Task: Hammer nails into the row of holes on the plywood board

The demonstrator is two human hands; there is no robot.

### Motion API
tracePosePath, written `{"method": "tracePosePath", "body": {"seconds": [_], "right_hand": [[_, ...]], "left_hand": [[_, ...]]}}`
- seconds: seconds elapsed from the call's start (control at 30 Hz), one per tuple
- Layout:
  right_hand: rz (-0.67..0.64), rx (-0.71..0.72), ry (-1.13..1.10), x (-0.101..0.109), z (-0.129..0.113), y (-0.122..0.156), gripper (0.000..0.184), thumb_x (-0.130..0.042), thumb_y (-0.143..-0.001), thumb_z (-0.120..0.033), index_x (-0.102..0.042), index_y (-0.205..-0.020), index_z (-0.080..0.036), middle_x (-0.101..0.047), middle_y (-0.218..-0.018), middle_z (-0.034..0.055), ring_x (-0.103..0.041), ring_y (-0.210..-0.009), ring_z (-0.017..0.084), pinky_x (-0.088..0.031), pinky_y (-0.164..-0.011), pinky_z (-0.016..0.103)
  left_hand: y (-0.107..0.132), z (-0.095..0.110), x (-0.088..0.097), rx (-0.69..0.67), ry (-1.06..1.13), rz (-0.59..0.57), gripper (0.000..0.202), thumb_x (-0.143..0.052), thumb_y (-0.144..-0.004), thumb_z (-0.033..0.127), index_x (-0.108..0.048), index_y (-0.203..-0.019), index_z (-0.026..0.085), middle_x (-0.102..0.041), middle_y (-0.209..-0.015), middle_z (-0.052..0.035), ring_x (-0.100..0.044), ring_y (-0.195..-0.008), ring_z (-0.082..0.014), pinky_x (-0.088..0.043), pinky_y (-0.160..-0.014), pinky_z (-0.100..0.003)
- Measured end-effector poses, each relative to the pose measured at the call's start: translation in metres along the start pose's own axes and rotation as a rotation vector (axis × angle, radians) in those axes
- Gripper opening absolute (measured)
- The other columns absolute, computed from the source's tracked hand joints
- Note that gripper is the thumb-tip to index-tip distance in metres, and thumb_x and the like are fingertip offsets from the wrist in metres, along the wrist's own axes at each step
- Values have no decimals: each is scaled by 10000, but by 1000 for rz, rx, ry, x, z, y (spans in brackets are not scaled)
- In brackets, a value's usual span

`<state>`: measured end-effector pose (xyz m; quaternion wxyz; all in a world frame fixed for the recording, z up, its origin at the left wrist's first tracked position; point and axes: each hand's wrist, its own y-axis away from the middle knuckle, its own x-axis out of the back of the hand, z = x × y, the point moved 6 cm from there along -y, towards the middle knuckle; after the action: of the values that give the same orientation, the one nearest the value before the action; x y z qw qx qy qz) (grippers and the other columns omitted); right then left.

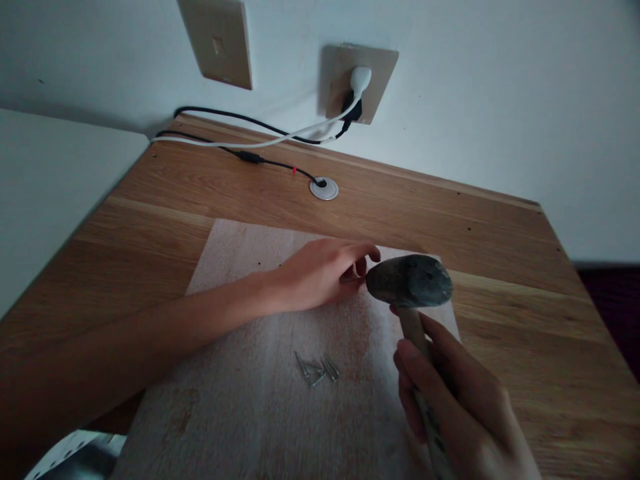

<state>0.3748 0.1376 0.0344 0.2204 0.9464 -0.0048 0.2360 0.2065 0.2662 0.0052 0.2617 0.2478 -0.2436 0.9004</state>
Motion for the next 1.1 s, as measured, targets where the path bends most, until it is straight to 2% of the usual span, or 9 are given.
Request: {"method": "tracePosePath", "body": {"seconds": [0.1,0.27,0.4,0.6,0.77,0.87,1.0,1.1], "right_hand": [[64,20,19,4,-3,1,386,-601,-1043,-621,-686,-1109,-250,-544,-510,-66,-518,-441,142,-430,-425,255],[-49,70,51,3,1,-2,434,-581,-1046,-662,-664,-1149,-249,-557,-494,-66,-548,-408,150,-455,-383,241],[-28,0,54,4,3,-2,442,-595,-1039,-663,-663,-1180,-249,-555,-512,-70,-542,-441,146,-459,-416,241],[-69,15,49,2,0,-3,554,-567,-1047,-685,-651,-1320,-211,-544,-504,-76,-539,-430,151,-448,-419,261],[-17,19,81,6,5,-2,538,-565,-1051,-687,-681,-1287,-218,-552,-515,-73,-533,-442,140,-425,-427,256],[-56,40,82,3,2,0,564,-561,-1044,-701,-683,-1295,-210,-556,-510,-68,-534,-435,144,-423,-415,260],[-12,-45,60,2,1,1,563,-579,-1032,-698,-667,-1320,-223,-541,-515,-78,-521,-469,141,-424,-457,258],[-27,-54,46,2,1,0,553,-589,-1013,-723,-663,-1257,-232,-539,-516,-77,-521,-458,143,-434,-430,252]], "left_hand": [[1,-2,0,3,16,-12,319,-719,-911,62,-699,-1210,171,-797,-943,-36,-735,-797,-162,-549,-746,-287],[1,-1,0,10,19,-25,324,-723,-910,48,-694,-1213,162,-796,-945,-36,-732,-786,-157,-539,-727,-275],[0,0,0,5,33,-18,318,-698,-907,30,-694,-1199,156,-797,-934,-38,-728,-776,-155,-534,-719,-273],[0,-1,0,10,48,-8,323,-689,-907,29,-690,-1206,152,-794,-919,-36,-727,-769,-155,-532,-710,-271],[0,-1,1,1,10,-4,295,-717,-923,82,-689,-1204,167,-799,-964,-45,-735,-809,-166,-541,-741,-287],[0,0,1,-3,5,-1,298,-721,-919,71,-691,-1203,156,-799,-967,-51,-736,-818,-168,-537,-739,-282],[0,0,0,11,19,-16,337,-711,-912,36,-681,-1223,160,-799,-953,-36,-730,-789,-152,-529,-725,-267],[0,-1,-1,11,26,-21,329,-702,-925,51,-675,-1227,178,-799,-951,-26,-730,-779,-149,-534,-722,-267]]}}
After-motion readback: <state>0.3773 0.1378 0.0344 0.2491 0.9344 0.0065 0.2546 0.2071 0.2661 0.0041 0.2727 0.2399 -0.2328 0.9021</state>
